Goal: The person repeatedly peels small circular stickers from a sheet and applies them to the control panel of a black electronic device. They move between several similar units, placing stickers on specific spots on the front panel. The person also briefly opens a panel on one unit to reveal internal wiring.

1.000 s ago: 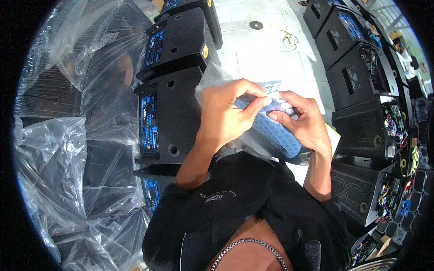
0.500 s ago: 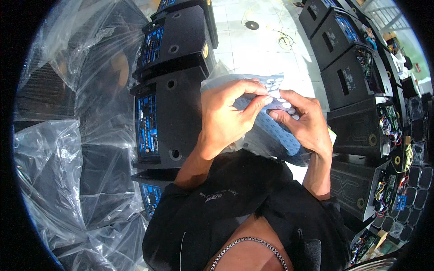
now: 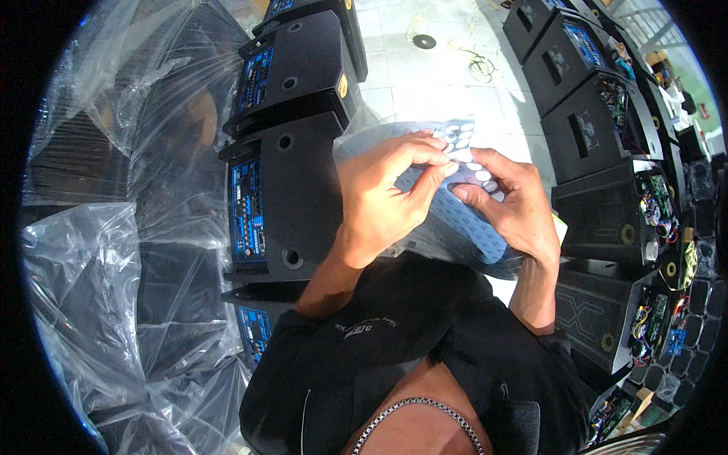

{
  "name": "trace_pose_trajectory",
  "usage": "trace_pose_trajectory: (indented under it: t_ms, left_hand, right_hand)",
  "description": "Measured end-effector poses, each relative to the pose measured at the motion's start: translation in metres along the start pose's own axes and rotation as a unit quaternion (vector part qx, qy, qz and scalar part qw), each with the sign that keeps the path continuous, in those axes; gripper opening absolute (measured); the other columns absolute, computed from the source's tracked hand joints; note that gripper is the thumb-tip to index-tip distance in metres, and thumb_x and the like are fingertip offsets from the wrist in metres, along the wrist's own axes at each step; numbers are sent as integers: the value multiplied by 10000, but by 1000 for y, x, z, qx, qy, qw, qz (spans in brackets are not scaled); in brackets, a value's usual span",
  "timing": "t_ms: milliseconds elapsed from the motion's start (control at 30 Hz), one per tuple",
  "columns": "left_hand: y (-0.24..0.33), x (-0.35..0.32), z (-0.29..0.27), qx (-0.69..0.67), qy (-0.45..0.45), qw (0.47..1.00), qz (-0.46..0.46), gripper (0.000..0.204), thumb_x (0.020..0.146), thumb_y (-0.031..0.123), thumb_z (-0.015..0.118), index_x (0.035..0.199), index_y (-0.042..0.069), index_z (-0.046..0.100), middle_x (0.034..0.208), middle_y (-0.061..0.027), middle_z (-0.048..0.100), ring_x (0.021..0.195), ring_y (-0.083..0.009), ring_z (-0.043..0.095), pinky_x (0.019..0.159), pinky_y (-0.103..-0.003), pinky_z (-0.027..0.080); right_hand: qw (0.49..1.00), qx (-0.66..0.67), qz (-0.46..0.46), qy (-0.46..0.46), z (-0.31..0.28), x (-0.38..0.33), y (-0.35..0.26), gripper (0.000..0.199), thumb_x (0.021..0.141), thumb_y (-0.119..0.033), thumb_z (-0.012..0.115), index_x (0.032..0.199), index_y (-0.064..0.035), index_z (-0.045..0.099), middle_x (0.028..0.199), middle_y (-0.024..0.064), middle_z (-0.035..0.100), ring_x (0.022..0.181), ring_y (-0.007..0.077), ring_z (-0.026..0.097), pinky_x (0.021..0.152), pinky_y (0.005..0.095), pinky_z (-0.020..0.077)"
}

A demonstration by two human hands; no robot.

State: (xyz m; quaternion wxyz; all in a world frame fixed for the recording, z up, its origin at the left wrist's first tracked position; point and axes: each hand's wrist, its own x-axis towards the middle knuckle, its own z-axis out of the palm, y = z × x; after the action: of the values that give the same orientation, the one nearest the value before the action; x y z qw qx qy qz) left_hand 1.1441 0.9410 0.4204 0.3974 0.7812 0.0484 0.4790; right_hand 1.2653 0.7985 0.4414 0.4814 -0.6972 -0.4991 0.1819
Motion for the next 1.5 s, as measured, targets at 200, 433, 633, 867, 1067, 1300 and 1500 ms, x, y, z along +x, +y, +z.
trace_pose_trajectory:
  t_ms: [200, 433, 633, 867, 1067, 1300, 1500]
  left_hand:
    - [1, -5, 12, 17, -30, 999, -1, 165, 754, -40, 762, 876, 0, 659, 983, -141, 709, 976, -260, 693, 843, -344, 543]
    - [-7, -13, 23, -12, -57, 997, -46, 147, 800, 2, 723, 910, 6, 626, 1027, -131, 687, 986, -248, 666, 840, -328, 512]
    - [-2, -30, 3, -220, -20, 926, -307, 114, 959, 125, 593, 986, 18, 620, 1092, -122, 673, 1019, -197, 635, 928, -320, 489]
    - [-29, -77, -68, -267, 85, 877, -390, 221, 1003, 186, 532, 1061, -5, 629, 1059, -103, 657, 1040, -186, 607, 965, -351, 472]
    - [-117, -164, -213, -26, 110, 885, -453, 237, 980, 213, 573, 1050, -2, 641, 979, -80, 678, 935, -173, 661, 850, -303, 527]
    - [-271, -268, -388, 291, -4, 795, -533, 282, 920, 268, 619, 1054, 21, 642, 935, -128, 688, 892, -223, 658, 779, -373, 499]
    - [-355, -300, -437, 307, -146, 755, -561, 179, 924, 170, 572, 982, 24, 660, 1012, -161, 661, 1055, -311, 598, 903, -400, 467]
  right_hand:
    - [1000, 19, 12, 2, -9, -4, 11, 390, 763, -65, 785, 1120, 1, 642, 813, 149, 685, 665, 155, 609, 640, 302, 488]
    - [998, 46, 24, -18, -20, -7, 30, 401, 780, -56, 770, 1156, -2, 638, 806, 101, 680, 684, 119, 565, 670, 281, 481]
    - [993, 102, 45, -43, -19, -7, 57, 416, 794, -5, 743, 1194, -9, 628, 936, 42, 696, 784, 90, 573, 718, 272, 476]
    - [984, 66, 157, -45, -20, -4, 97, 400, 836, 12, 703, 1221, 24, 594, 934, 10, 640, 869, 97, 582, 770, 243, 475]
    - [981, 49, 176, -72, -16, -10, 146, 352, 889, -18, 654, 1227, 29, 570, 1055, 31, 616, 958, 110, 565, 831, 253, 462]
    - [975, -26, 214, -56, -3, -25, 158, 376, 886, -47, 664, 1235, 25, 545, 1119, 62, 620, 1011, 167, 572, 911, 297, 431]
    - [958, -99, 269, -12, 4, -27, 136, 494, 875, -73, 694, 1303, 67, 492, 1157, 120, 610, 1046, 209, 571, 932, 315, 432]
